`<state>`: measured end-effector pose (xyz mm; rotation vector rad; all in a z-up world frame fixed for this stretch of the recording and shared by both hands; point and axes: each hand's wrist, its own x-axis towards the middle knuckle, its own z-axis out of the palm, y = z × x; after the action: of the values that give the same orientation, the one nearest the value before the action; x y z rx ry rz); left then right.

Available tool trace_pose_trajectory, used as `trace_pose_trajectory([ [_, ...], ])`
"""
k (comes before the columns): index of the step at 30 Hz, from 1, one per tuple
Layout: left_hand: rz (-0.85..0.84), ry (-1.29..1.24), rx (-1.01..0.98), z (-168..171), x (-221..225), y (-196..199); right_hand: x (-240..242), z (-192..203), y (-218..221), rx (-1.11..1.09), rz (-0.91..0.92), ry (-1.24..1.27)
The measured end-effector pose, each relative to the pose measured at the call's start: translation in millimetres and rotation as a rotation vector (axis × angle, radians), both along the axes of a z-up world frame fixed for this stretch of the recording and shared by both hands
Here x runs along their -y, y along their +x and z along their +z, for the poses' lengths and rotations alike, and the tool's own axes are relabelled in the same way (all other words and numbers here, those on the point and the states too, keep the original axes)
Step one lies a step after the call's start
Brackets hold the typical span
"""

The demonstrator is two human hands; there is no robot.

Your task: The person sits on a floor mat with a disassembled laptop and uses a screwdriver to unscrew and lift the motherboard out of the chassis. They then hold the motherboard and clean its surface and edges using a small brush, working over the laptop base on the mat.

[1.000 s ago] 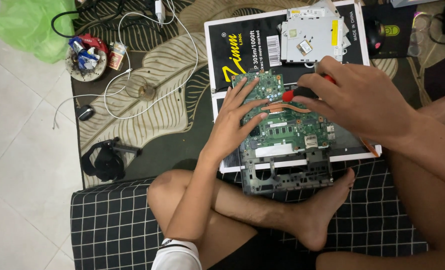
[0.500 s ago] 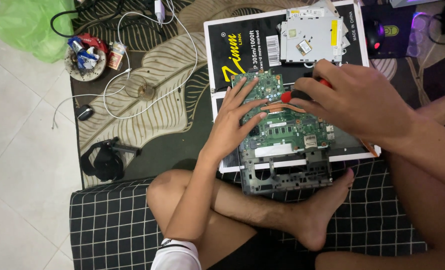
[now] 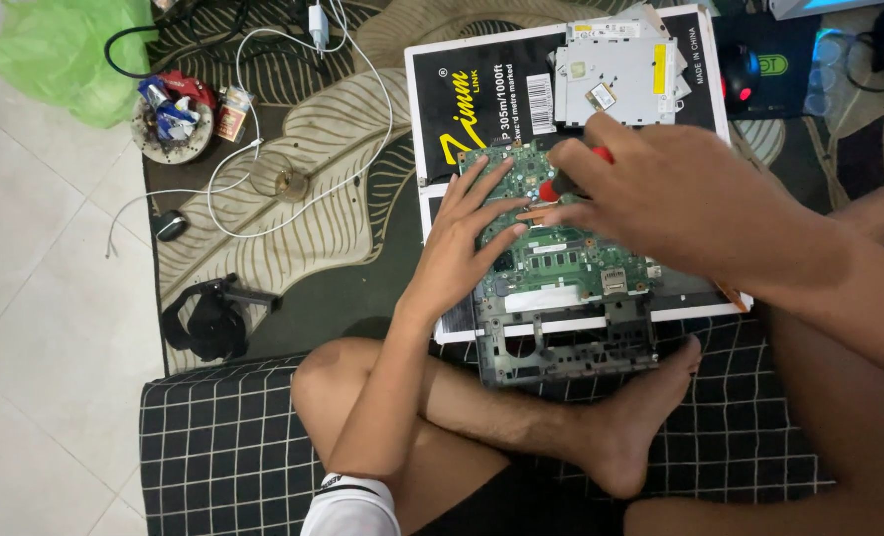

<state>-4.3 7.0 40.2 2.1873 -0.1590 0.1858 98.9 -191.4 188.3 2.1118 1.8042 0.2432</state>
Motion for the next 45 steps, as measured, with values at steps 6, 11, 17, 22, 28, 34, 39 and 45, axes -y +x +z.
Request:
trace_pose_trajectory([
  [6,0.042,-0.106,0.039,2.2,-1.0,-0.4,-9.7,0.7,-10.6,-0.162,-0.155,0.160],
  [11,0.079,-0.364,0.144,26.3,10.3,5.3,-21.6,-9.4,-7.0,0.235,-0.198,0.188],
  [17,0.162,-0.415,0.189,20.7,20.4,14.1,-25.8,15.0,-10.2,-0.112,-0.193,0.264],
  [22,0.057,-0.283,0.154,10.7,9.6,16.2,-15.2,16.1,-7.0,-0.360,-0.153,0.200],
  [28,0.134,-0.356,0.251,39.6,23.6,15.3,-8.8,2.4,-4.1,0.176,-0.252,0.337],
  [34,0.057,-0.353,0.207,26.2,20.9,16.8,-6.7,8.5,-7.2,-0.553,-0.308,0.153],
  [39,0.123,-0.313,0.240,23.9,35.1,17.5,-8.1,-12.3,-7.2,0.052,-0.273,0.325],
  [45,-0.035,-0.295,0.164,20.2,23.5,13.3,-4.0,1.3,-7.7,-0.433,-0.223,0.253],
])
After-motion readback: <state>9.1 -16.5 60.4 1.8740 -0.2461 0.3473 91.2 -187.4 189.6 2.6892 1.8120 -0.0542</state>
